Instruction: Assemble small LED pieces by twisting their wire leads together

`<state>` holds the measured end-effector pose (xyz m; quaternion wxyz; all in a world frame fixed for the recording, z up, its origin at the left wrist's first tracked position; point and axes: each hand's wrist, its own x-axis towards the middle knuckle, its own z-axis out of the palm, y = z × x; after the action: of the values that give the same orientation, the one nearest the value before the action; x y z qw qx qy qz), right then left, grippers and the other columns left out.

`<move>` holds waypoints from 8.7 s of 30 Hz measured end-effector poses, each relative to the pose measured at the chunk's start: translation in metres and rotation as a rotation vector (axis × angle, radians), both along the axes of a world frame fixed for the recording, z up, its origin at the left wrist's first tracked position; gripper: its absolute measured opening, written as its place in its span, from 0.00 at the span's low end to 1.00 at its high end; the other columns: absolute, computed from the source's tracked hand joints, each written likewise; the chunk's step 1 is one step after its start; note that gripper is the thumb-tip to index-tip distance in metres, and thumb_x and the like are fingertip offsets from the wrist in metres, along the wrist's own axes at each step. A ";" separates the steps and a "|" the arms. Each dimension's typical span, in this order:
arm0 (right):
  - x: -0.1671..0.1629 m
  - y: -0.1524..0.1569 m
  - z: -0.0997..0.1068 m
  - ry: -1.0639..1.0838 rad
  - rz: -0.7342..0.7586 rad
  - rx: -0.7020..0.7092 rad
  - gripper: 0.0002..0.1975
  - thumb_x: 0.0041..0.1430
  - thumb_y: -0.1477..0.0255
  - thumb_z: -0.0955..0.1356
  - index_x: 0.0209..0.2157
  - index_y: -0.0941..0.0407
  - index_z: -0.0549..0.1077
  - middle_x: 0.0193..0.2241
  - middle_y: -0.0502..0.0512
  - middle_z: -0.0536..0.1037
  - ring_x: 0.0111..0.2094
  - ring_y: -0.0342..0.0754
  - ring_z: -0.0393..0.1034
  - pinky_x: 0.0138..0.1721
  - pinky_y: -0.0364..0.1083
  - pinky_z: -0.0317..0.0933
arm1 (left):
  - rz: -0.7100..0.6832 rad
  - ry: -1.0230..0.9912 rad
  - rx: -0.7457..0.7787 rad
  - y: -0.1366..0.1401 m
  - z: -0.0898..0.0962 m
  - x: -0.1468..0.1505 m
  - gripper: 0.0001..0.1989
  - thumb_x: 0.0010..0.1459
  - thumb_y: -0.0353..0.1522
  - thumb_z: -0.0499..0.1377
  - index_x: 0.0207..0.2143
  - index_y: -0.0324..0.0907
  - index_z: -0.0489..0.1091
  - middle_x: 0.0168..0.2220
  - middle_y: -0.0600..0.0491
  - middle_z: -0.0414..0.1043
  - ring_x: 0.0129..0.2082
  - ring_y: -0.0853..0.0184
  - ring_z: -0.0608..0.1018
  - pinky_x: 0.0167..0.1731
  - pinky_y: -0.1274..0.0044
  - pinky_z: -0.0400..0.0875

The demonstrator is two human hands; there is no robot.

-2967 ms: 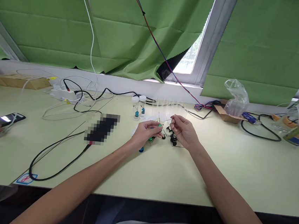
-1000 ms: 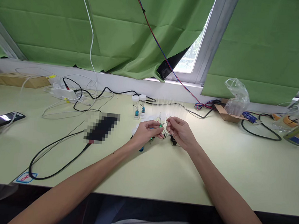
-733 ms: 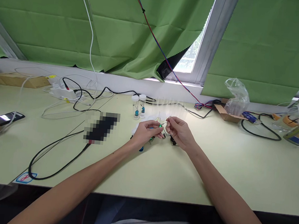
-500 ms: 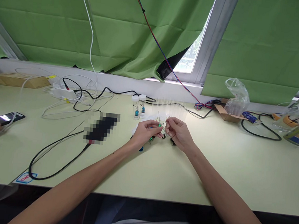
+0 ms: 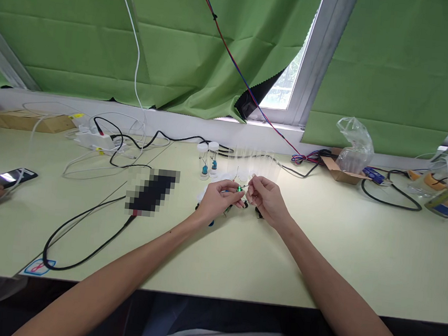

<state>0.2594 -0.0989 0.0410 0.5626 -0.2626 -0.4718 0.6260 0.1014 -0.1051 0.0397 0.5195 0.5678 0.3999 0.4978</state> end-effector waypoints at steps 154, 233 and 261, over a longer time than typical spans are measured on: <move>-0.005 -0.006 -0.003 -0.002 0.183 0.123 0.14 0.60 0.62 0.69 0.45 0.52 0.76 0.43 0.57 0.77 0.31 0.42 0.68 0.32 0.44 0.61 | 0.256 0.072 0.334 0.007 -0.008 -0.003 0.18 0.51 0.38 0.64 0.42 0.37 0.72 0.37 0.47 0.75 0.34 0.63 0.80 0.35 0.73 0.77; -0.007 -0.011 0.003 -0.128 0.072 0.160 0.16 0.51 0.63 0.74 0.41 0.53 0.74 0.34 0.53 0.78 0.27 0.42 0.68 0.27 0.44 0.58 | 0.239 0.021 0.296 0.002 -0.004 -0.001 0.20 0.45 0.40 0.68 0.39 0.38 0.73 0.35 0.48 0.76 0.30 0.65 0.80 0.32 0.73 0.78; -0.004 -0.010 0.003 -0.033 0.099 0.118 0.12 0.56 0.61 0.70 0.35 0.56 0.77 0.30 0.54 0.77 0.24 0.41 0.65 0.26 0.43 0.58 | 0.225 0.139 0.372 0.002 -0.008 -0.001 0.16 0.51 0.38 0.65 0.41 0.39 0.73 0.36 0.48 0.74 0.33 0.66 0.78 0.33 0.74 0.77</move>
<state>0.2552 -0.1086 0.0442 0.5374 -0.2154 -0.5297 0.6198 0.1003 -0.1036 0.0315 0.3183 0.6383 0.3969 0.5776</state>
